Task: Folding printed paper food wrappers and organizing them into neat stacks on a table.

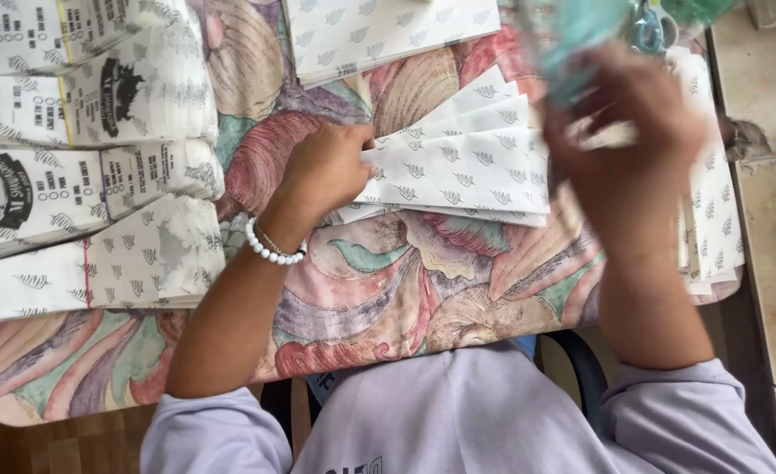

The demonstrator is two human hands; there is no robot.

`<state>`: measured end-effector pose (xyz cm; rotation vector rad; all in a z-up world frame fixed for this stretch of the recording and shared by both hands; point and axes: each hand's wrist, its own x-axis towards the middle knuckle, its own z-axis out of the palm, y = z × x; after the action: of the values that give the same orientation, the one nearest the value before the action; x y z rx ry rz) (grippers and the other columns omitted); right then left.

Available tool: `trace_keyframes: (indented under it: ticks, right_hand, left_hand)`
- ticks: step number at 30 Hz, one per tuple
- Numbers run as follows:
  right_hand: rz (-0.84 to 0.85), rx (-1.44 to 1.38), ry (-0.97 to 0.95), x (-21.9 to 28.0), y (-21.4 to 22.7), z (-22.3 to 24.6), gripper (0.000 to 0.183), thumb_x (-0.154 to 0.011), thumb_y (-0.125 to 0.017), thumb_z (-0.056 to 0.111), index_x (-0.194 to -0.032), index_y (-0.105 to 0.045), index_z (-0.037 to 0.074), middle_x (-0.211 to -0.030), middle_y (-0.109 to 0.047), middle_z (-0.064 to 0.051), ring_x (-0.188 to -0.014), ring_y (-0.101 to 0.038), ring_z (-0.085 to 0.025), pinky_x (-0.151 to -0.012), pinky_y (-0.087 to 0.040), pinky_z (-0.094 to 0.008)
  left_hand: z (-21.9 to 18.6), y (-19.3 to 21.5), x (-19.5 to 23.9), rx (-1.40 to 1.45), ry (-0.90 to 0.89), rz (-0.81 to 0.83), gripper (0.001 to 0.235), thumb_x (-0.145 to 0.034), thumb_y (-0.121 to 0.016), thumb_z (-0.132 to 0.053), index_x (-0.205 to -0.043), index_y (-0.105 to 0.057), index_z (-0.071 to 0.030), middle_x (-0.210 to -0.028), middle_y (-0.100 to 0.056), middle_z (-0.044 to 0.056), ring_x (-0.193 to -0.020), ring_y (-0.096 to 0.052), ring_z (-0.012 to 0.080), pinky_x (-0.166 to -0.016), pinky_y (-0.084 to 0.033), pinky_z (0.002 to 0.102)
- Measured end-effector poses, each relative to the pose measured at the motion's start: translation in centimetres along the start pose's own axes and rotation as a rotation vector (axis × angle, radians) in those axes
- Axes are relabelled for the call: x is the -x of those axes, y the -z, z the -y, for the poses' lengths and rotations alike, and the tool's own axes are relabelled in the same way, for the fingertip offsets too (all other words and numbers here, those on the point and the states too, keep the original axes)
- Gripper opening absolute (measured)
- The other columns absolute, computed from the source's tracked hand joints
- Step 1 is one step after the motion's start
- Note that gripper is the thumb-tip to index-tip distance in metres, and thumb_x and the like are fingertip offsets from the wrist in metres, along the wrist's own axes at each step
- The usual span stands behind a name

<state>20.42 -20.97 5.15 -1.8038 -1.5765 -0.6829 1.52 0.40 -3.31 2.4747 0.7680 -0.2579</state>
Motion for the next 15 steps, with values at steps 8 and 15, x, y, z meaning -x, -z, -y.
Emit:
trace_keyframes:
  ticks: [8,15]
  right_hand:
    - [0.591,-0.309,-0.323,5.2,-8.5,4.3,0.031,-0.088,-0.08,0.012,-0.115,-0.076,-0.001,-0.093,-0.07,-0.027,-0.078,-0.073,-0.04,-0.068,-0.063,-0.048]
    - [0.35,0.268,-0.472,10.8,0.7,-10.2,0.044,-0.103,-0.085,0.022,-0.132,-0.071,-0.007,-0.132,-0.065,-0.028,-0.122,-0.057,-0.039,-0.099,-0.054,-0.045]
  left_hand:
    - [0.0,-3.2,0.8,-0.059,-0.022,-0.353,0.029,-0.082,-0.081,-0.015,-0.104,-0.065,-0.004,-0.101,-0.066,0.019,-0.094,-0.07,0.044,-0.077,-0.058,0.057]
    - [-1.9,-0.1,4.9,-0.104,-0.156,-0.598,0.035,-0.088,-0.081,-0.019,-0.117,-0.07,-0.004,-0.116,-0.069,0.012,-0.101,-0.065,0.0254,-0.091,-0.052,0.038]
